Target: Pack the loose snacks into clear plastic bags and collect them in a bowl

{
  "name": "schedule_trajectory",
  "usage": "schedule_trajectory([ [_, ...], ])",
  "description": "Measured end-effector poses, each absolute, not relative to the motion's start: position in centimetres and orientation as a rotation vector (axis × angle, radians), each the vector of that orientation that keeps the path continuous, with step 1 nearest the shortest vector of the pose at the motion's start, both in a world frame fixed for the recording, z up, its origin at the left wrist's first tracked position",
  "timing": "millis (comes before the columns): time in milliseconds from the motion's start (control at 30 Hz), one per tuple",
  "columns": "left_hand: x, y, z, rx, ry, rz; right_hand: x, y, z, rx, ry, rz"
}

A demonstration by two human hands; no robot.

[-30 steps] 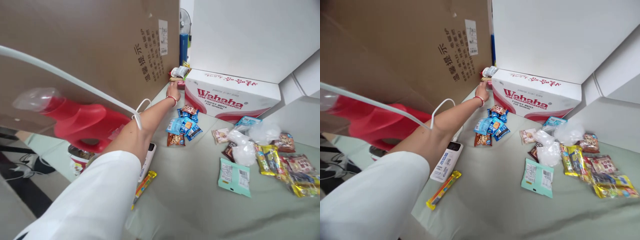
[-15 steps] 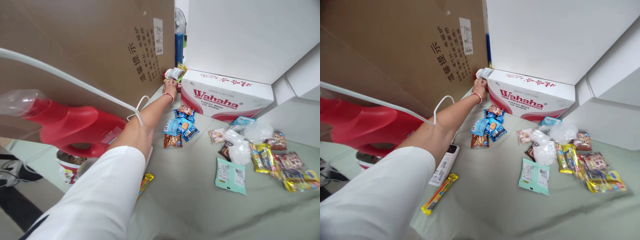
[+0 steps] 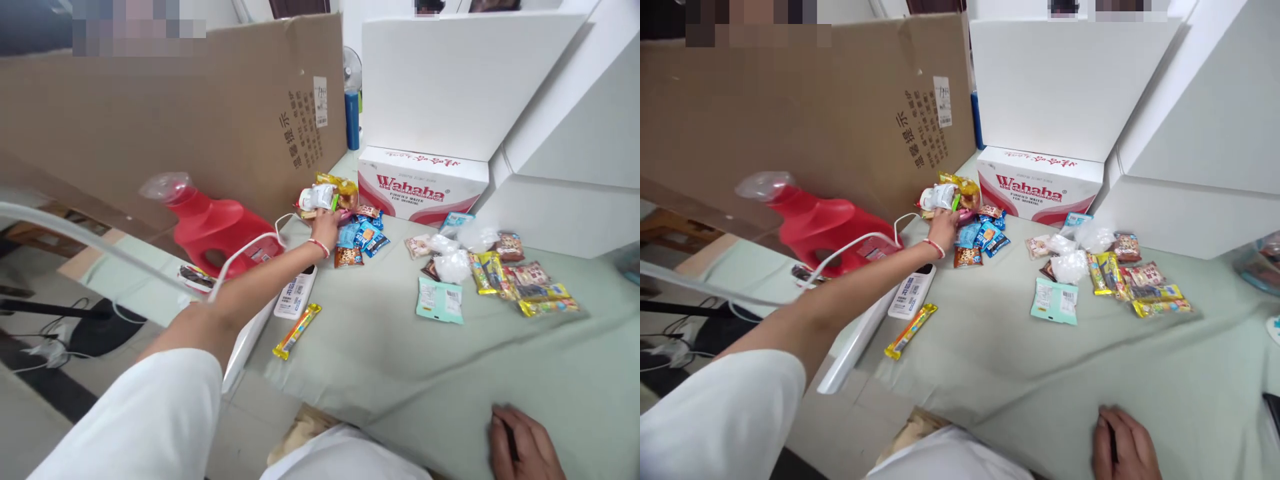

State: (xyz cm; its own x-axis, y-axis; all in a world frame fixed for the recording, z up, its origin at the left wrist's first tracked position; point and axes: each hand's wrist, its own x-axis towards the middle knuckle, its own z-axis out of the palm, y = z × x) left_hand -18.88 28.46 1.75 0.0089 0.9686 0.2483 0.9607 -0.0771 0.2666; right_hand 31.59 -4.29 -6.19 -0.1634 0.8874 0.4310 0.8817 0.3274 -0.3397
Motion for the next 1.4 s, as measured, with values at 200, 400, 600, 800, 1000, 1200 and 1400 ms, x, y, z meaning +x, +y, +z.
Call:
schedule_trajectory([
  [200, -14.6, 20.6, 1.2, 2.387, 1.959, 0.513, 30.3, -3.5, -5.5, -1.476, -2.012, -0.079],
  [400, -10.9, 18.1, 1.6, 2.451, 1.686, 0.772, 30.1, -3.5, -5.3, -1.488, -1.985, -0.092],
  [600, -8.3, 17.9, 5.6, 2.076, 1.462, 1.329, 30.0, -3.6, -5.4, -1.514, -1.959, -0.097],
  [800, -4.8, 21.8, 7.9, 0.81, 1.087, 1.573, 29.9, -3.7, -5.4, -1.549, -1.938, -0.088],
  [1000, -3.3, 23.7, 8.1, 0.223, 0.842, 1.368, 29.8, -3.6, -5.6, -1.589, -1.888, -0.011],
  [1200, -1.9, 19.0, 7.3, 0.128, 0.673, 1.241, 31.3, -3.4, -2.5, -1.777, -1.644, 0.372],
  [1400, 2.7, 9.6, 5.4, 0.243, 0.431, 0.906, 31.2, -3.1, 3.3, -1.434, -1.033, 0.851],
])
